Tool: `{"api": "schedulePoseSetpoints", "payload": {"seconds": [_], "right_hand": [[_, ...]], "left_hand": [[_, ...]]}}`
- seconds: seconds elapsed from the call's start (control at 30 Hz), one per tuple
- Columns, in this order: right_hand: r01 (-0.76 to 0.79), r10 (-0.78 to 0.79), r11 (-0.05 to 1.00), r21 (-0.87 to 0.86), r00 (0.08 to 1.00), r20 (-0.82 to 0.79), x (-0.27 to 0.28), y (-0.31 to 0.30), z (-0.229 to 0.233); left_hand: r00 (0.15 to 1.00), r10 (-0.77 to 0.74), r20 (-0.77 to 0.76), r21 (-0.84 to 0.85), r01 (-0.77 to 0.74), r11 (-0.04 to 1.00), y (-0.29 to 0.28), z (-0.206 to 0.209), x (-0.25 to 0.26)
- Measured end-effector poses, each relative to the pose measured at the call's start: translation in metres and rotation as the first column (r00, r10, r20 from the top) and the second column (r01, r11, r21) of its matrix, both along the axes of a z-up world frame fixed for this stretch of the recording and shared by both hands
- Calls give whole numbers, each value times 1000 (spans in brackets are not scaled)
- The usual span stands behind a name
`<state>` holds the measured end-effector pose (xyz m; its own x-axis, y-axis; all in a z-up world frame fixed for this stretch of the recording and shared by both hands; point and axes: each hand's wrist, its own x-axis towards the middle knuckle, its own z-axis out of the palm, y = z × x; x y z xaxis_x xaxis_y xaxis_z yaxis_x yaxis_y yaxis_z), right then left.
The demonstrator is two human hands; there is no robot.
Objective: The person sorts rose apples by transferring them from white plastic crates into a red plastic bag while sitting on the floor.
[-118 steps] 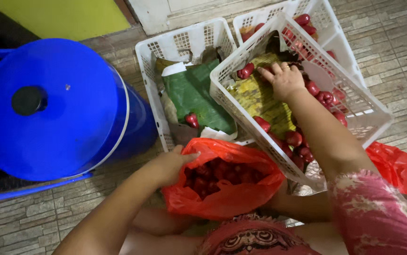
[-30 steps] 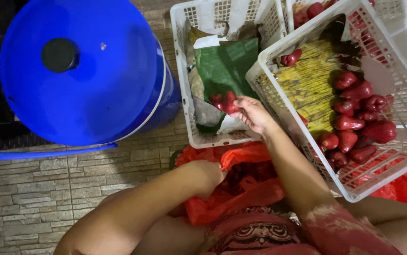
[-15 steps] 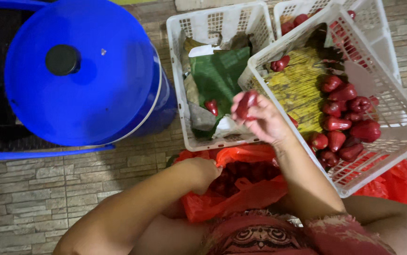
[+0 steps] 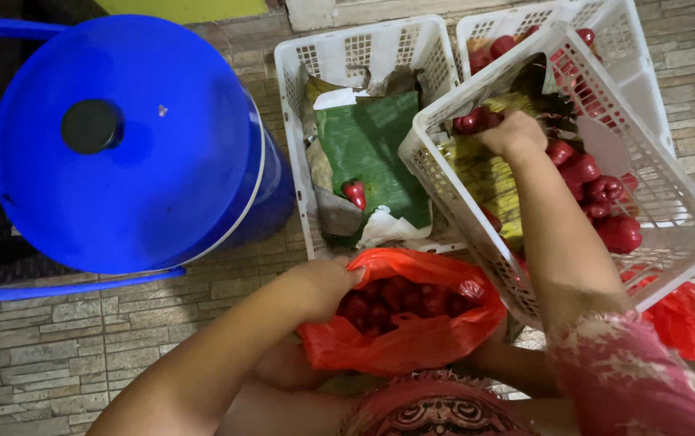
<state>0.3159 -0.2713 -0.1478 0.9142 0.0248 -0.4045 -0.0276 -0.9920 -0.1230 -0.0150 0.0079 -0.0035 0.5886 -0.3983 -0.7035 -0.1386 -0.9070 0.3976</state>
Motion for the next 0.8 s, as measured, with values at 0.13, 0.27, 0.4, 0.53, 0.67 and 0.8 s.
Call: {"api": "schedulePoseSetpoints", "payload": {"seconds": [0.13,0.27,0.4,0.53,0.67,0.8], "right_hand": [[75,-62,989,126,993,-102,-32,41,70],[1,8,993,117,997,-78,-12,38,27],[199,-162,806,557,980,-115,29,-16,-52],[77,25,607,791,993,-116,-81,-7,120],[-395,686,238,887,715,135,-175,16,154],[-641,768,633,434,589,-250,-260,57,58]], "left_hand": [[1000,-9,-10,-4,9,1000,-2,-10,4],[1000,5,-27,-11,-6,1000,-1,-10,8],[1000,-9,-15,-26,9,1000,0,1,10],[999,36,20,-82,-34,996,8,-32,7],[987,159,-15,-133,-160,978,9,-21,18],[984,179,-22,-89,-180,980,-1,11,18]]}}
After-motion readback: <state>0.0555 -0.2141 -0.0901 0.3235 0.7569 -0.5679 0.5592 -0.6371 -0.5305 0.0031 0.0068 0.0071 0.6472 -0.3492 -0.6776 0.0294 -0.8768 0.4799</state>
